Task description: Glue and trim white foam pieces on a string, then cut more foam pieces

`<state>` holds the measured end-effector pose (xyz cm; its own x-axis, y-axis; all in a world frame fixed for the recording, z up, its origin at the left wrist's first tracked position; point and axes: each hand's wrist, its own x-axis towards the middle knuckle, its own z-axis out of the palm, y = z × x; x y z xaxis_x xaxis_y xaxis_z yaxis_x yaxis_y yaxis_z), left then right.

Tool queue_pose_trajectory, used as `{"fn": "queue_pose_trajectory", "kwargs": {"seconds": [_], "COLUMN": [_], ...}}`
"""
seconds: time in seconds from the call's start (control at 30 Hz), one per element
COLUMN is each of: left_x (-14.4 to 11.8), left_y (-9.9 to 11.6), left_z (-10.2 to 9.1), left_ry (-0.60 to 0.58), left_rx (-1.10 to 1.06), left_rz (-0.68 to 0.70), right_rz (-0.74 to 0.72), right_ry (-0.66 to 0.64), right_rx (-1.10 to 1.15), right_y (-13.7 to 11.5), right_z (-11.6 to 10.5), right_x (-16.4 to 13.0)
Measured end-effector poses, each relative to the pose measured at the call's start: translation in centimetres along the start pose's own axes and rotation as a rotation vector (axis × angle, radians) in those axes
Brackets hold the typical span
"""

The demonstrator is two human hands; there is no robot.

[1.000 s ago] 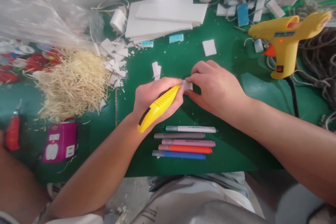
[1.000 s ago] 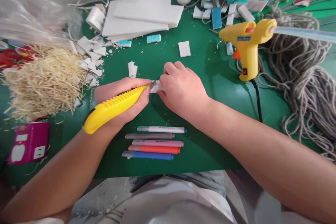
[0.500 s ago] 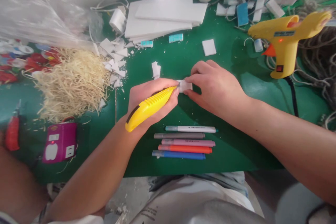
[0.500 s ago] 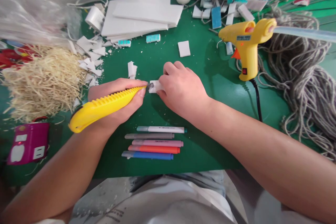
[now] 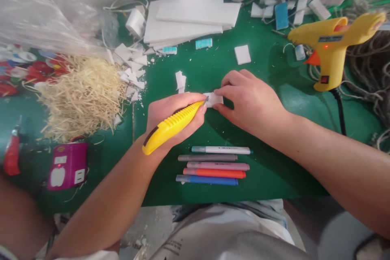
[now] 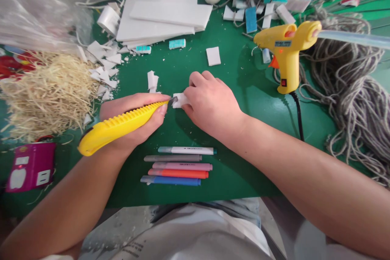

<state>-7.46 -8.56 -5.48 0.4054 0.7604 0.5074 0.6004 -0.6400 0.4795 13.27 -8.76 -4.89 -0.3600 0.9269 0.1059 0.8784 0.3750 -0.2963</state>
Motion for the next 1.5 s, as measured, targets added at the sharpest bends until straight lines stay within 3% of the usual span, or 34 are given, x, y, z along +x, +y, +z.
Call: {"fn": "queue_pose_trajectory", "kwargs": {"seconds": [0.2,0.47,0.73,1.13,1.5], "left_x": [-0.2,-0.5,-0.3,0.0,-0.1], "left_y": [-0.5,0.0,-0.4,-0.1,-0.3], "left_z": [0.3,-0.2,-0.3,-0.8,-0.6], "left_ry": [0.054,0.025,0.008,-0.022,0.021], "left_rx": [0.000,-0.009,0.010,-0.009,0.052], "left_rz": [0.062,-0.057,0.057,0.030,0.063], "right_rz": [0.005,0.003,-0.001,-0.025,-0.011], "right_ry": [-0.007,-0.020,-0.018,0.017,0.013], "right_rx": [-0.003,0.002,0.008,0.006,0.009], "right_y": [-0.1,-0.2,-0.1,0.1,0.0], "right_z": [-0.1,-0.1,-0.2,0.0,-0.1], "right_x": [0.0,0.0,0.0,-0.1,-0.1]}}
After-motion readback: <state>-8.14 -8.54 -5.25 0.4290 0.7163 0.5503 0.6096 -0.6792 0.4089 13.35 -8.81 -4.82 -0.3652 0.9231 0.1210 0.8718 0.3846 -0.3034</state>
